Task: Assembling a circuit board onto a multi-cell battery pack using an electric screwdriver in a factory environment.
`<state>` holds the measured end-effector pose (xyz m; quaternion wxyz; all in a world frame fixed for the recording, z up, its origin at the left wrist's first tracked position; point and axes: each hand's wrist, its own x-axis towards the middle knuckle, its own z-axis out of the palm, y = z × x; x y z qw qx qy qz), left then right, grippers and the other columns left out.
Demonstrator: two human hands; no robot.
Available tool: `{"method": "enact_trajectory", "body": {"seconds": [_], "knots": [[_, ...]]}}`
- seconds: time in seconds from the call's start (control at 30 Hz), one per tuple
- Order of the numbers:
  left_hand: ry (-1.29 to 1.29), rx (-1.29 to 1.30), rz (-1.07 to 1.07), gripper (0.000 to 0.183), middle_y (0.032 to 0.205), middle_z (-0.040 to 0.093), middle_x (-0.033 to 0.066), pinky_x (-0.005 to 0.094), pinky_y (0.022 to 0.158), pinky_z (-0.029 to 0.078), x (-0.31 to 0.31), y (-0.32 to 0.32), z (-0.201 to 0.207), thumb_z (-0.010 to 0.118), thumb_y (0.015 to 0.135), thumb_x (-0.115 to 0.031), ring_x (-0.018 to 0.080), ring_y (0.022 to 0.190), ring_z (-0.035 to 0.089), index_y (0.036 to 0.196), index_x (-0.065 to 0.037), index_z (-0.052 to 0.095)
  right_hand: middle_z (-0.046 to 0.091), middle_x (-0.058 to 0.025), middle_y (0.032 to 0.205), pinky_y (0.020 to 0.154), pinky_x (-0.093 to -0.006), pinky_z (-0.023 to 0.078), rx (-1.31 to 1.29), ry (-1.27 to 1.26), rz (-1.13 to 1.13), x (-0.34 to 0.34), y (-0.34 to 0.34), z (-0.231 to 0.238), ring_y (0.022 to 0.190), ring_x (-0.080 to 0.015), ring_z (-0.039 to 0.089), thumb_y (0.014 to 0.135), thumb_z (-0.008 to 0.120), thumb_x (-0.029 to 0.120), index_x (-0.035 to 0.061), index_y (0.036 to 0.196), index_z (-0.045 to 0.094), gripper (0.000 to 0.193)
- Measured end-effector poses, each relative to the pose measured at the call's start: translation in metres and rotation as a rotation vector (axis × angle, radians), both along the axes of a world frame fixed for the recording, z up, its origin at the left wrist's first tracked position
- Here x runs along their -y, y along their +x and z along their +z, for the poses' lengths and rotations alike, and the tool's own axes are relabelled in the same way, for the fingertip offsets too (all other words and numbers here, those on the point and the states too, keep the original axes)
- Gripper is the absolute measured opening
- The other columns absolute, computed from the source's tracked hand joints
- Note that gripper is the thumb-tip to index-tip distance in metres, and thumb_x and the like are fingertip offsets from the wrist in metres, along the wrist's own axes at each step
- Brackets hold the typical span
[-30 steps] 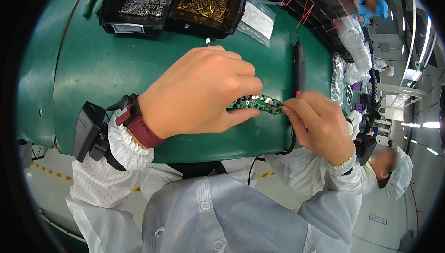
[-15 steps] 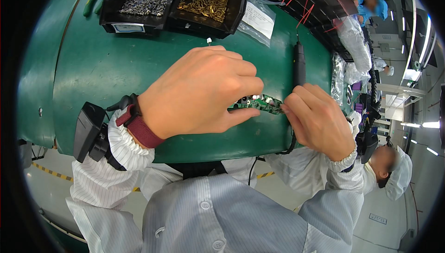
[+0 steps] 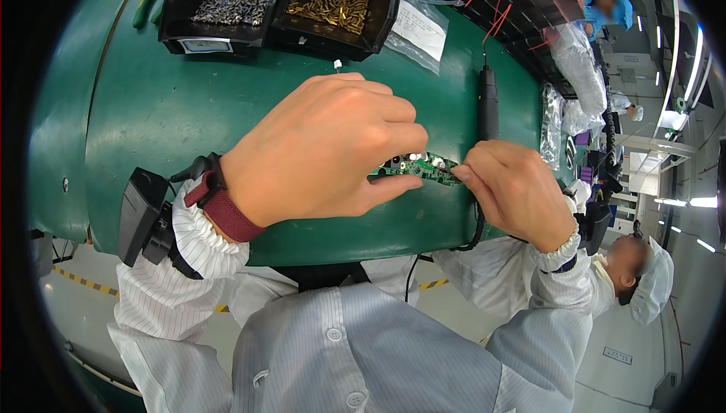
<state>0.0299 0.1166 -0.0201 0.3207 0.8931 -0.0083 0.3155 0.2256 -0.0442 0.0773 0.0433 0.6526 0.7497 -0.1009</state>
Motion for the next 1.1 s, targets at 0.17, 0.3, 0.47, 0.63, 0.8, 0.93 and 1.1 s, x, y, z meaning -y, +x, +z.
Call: {"method": "enact_trajectory", "body": {"seconds": [0.17,0.3,0.47,0.63,0.8,0.93,1.1], "knots": [[0.003,-0.017,-0.006,0.026,0.079,0.063,0.0021,0.0378,0.069,0.048,0.000,0.000,0.000,0.088,0.073,-0.022,0.0247,0.075,0.061,0.091,-0.010,0.073,0.055,-0.0139,0.073,0.060,-0.0468,0.047,-0.007,-0.005,-0.012,0.001,0.000,-0.002,0.067,-0.0357,0.059,0.097,0.069,0.019,0.0021,0.083,0.056,0.026],[0.002,-0.024,-0.004,0.027,0.079,0.063,0.0022,0.0381,0.070,0.048,0.000,-0.003,0.001,0.088,0.073,-0.022,0.0249,0.076,0.061,0.091,-0.009,0.073,0.056,-0.0139,0.074,0.061,-0.0467,0.047,-0.107,0.020,-0.083,0.001,-0.003,-0.002,0.067,-0.0360,0.059,0.096,0.069,0.017,0.0022,0.086,0.055,0.022],[-0.002,-0.009,-0.008,0.027,0.079,0.063,0.0023,0.0382,0.070,0.048,0.000,-0.002,-0.001,0.088,0.073,-0.022,0.0251,0.076,0.061,0.091,-0.009,0.072,0.056,-0.0137,0.075,0.061,-0.0461,0.047,-0.178,0.065,-0.105,0.002,-0.003,-0.006,0.068,-0.0358,0.058,0.095,0.070,0.013,0.0022,0.088,0.055,0.020],[0.007,-0.019,-0.004,0.026,0.079,0.064,0.0024,0.0381,0.070,0.049,0.001,-0.002,-0.001,0.087,0.074,-0.022,0.0250,0.075,0.061,0.091,-0.009,0.072,0.055,-0.0129,0.072,0.057,-0.0447,0.046,-0.094,0.102,-0.034,0.002,-0.003,-0.007,0.064,-0.0340,0.058,0.096,0.070,0.015,0.0025,0.085,0.053,0.024],[0.011,-0.021,-0.007,0.026,0.080,0.064,0.0025,0.0381,0.069,0.049,0.000,-0.003,-0.001,0.087,0.074,-0.022,0.0251,0.076,0.062,0.092,-0.009,0.073,0.052,-0.0119,0.063,0.052,-0.0443,0.044,0.039,0.070,-0.039,0.001,-0.004,-0.005,0.056,-0.0325,0.056,0.097,0.071,0.022,0.0046,0.078,0.052,0.031],[0.006,-0.016,-0.009,0.026,0.079,0.064,0.0025,0.0381,0.069,0.049,0.000,-0.003,-0.002,0.087,0.074,-0.022,0.0251,0.076,0.062,0.092,-0.010,0.073,0.052,-0.0109,0.060,0.050,-0.0440,0.043,0.148,0.051,-0.013,0.002,-0.002,-0.006,0.055,-0.0317,0.057,0.097,0.071,0.025,0.0056,0.075,0.054,0.034],[0.019,-0.016,-0.001,0.026,0.079,0.064,0.0023,0.0380,0.068,0.049,0.000,-0.004,0.001,0.087,0.074,-0.023,0.0249,0.075,0.061,0.092,-0.010,0.073,0.059,-0.0090,0.068,0.053,-0.0385,0.047,-0.043,0.201,-0.079,0.008,-0.002,0.007,0.058,-0.0276,0.060,0.090,0.074,0.010,0.0045,0.084,0.062,0.014]]}}
